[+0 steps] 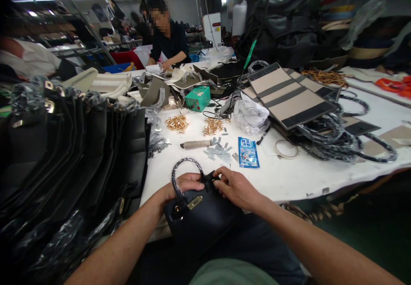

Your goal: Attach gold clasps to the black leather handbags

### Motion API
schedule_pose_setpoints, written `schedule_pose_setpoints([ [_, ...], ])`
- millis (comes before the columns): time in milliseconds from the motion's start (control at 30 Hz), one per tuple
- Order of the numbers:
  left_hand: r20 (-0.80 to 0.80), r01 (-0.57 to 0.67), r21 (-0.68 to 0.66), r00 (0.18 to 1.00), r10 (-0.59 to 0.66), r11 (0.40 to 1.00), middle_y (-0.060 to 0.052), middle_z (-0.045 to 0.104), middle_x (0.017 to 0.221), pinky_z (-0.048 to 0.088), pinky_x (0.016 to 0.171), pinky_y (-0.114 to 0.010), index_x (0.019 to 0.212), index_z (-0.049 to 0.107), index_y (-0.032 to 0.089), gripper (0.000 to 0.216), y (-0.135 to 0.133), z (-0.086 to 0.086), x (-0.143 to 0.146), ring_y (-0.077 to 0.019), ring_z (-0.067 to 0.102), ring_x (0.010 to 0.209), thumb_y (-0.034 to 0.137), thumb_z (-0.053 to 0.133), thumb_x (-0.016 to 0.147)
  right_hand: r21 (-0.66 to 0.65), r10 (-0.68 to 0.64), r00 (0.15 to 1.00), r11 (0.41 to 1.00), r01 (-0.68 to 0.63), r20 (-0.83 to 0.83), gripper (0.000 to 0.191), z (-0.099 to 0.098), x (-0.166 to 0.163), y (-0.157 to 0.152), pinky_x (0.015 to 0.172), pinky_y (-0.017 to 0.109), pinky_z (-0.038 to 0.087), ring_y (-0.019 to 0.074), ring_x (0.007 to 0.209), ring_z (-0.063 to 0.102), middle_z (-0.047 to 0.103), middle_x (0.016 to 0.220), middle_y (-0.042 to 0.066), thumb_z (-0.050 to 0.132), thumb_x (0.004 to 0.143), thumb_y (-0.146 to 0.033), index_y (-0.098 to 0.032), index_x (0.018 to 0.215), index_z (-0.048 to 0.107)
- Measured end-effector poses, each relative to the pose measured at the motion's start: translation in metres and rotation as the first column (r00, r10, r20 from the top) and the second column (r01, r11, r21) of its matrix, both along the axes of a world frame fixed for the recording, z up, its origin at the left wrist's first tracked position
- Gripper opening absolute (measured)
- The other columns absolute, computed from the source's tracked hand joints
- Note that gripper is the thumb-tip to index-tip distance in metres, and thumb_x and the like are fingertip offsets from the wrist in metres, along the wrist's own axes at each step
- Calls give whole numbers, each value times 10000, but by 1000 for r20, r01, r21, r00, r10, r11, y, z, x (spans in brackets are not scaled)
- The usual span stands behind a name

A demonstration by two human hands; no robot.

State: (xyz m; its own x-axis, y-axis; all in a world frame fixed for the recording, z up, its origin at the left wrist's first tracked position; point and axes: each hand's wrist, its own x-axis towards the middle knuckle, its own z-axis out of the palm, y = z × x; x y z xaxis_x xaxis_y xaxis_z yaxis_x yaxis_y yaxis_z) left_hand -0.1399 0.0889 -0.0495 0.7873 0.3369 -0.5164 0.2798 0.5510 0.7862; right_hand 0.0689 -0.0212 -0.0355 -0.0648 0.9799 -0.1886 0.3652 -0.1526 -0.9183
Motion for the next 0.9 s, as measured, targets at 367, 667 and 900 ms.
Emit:
schedule_pose_setpoints([
  [367,0,8,-7,1000,-8,1000,-72,739,840,457,665,-267,936,748,132,324,4,-3,-3,-164,641,683,307,814,671,-126,-23,999,992,28,45,135,-5,-6,16,472,212,468,124,494,620,597,611,-67,602,859,-338,-227,924,565],
  [667,-43,-118,150,991,126,982,-40,699,704,424,602,-248,811,757,128,294,-11,16,-7,-138,588,609,328,811,602,254,-194,972,954,157,129,189,-2,-23,-22,662,307,528,190,698,662,666,757,-2,603,891,-396,-243,1002,599],
  [900,56,-287,316,957,285,904,-79,751,848,486,736,-280,1010,752,142,391,-31,102,-46,-204,669,767,332,765,669,640,-53,928,739,-211,368,469,44,-68,-68,952,458,511,326,1136,619,666,1248,109,715,800,-479,-309,1225,617],
])
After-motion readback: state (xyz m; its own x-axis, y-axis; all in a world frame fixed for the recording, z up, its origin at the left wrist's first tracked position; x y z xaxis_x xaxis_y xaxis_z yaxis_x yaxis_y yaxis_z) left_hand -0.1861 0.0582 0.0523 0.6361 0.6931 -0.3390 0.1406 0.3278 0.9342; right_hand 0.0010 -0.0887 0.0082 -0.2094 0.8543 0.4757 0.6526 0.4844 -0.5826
